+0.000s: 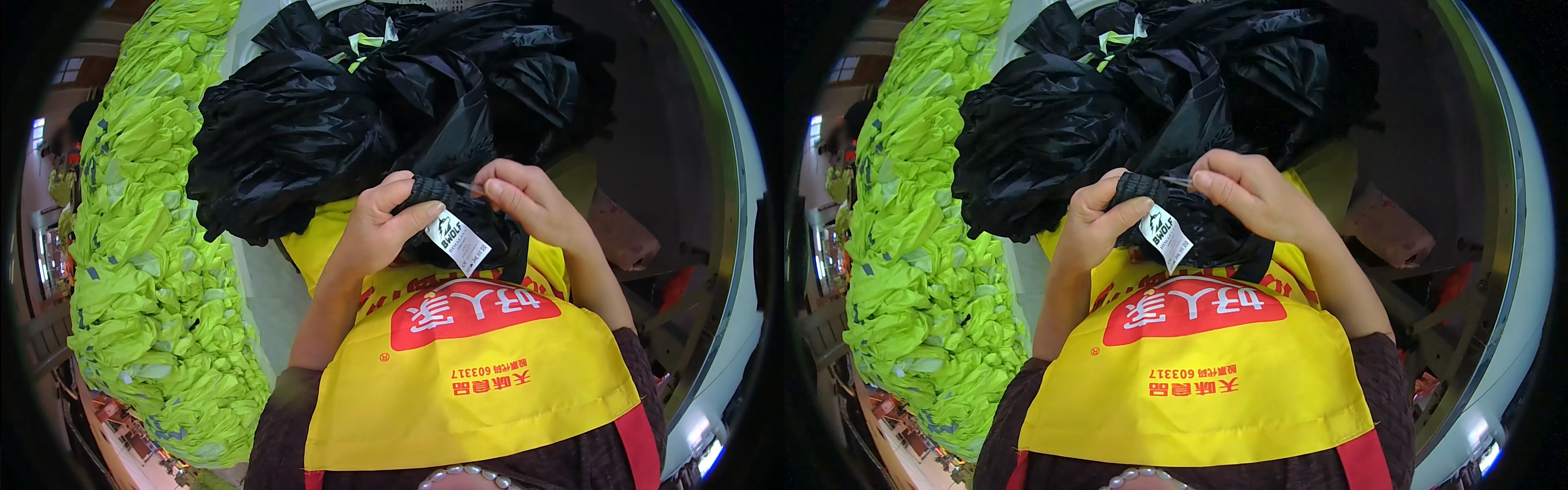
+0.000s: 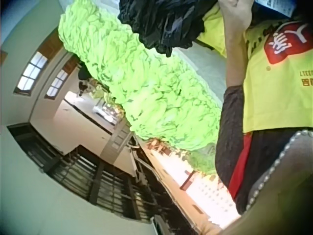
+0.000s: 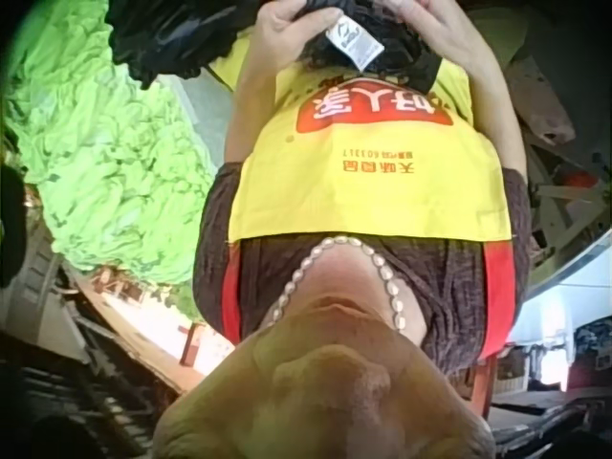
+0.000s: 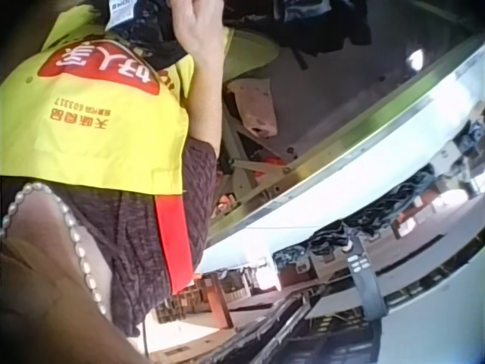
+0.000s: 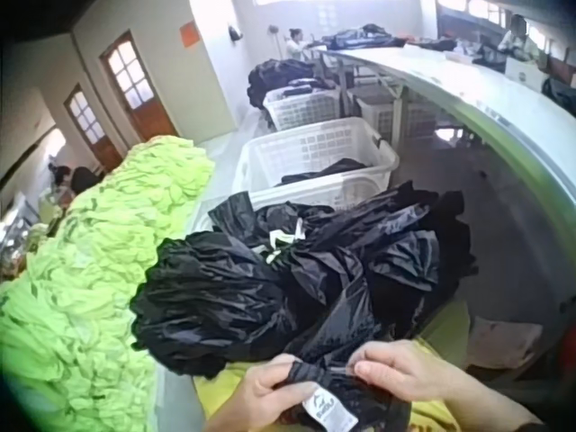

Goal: The person uses a small knife to cut tags off black garments. They repeatedly pick up a garment, locate the tag, cut it off, and place the garment back in the pile.

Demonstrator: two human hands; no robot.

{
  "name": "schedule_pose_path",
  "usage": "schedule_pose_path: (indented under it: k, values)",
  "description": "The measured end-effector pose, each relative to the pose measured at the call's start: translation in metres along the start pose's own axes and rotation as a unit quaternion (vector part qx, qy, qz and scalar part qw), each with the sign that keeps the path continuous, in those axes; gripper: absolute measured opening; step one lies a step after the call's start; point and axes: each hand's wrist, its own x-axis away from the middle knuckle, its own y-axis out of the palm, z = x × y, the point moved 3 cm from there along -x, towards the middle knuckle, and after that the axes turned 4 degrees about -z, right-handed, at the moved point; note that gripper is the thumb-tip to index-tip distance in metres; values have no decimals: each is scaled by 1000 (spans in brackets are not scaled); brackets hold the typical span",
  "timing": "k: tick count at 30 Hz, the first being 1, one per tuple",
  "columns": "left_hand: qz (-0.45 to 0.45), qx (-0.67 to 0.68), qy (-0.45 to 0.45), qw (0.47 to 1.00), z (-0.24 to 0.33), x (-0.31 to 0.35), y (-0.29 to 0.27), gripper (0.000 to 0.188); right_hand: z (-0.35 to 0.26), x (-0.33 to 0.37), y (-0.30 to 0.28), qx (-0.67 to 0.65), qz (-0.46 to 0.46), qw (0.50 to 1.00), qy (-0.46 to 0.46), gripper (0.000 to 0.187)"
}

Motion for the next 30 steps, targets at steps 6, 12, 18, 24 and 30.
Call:
schedule_pose_path:
  k: [6, 12, 18, 24, 30]
  values:
    - [-45, -107, 1, 993, 3, 1, 0, 12, -7, -3, 9, 65, -4, 997, -51, 27]
    - [-63, -95, 32, 993, 4, 0, 5, 15, -15, -9, 12, 122, 6, 986, -109, 26]
    - [-75, -106, 60, 990, 3, -2, 6, 11, -11, -11, 9, 74, 55, 993, -76, 25]
    - [-51, -87, 71, 992, 0, 0, 6, 9, 7, -26, 7, -214, 73, 973, 34, 23]
    - [-103, -131, 29, 986, 9, 3, 0, 14, -14, -36, 17, -179, -14, 984, 23, 20]
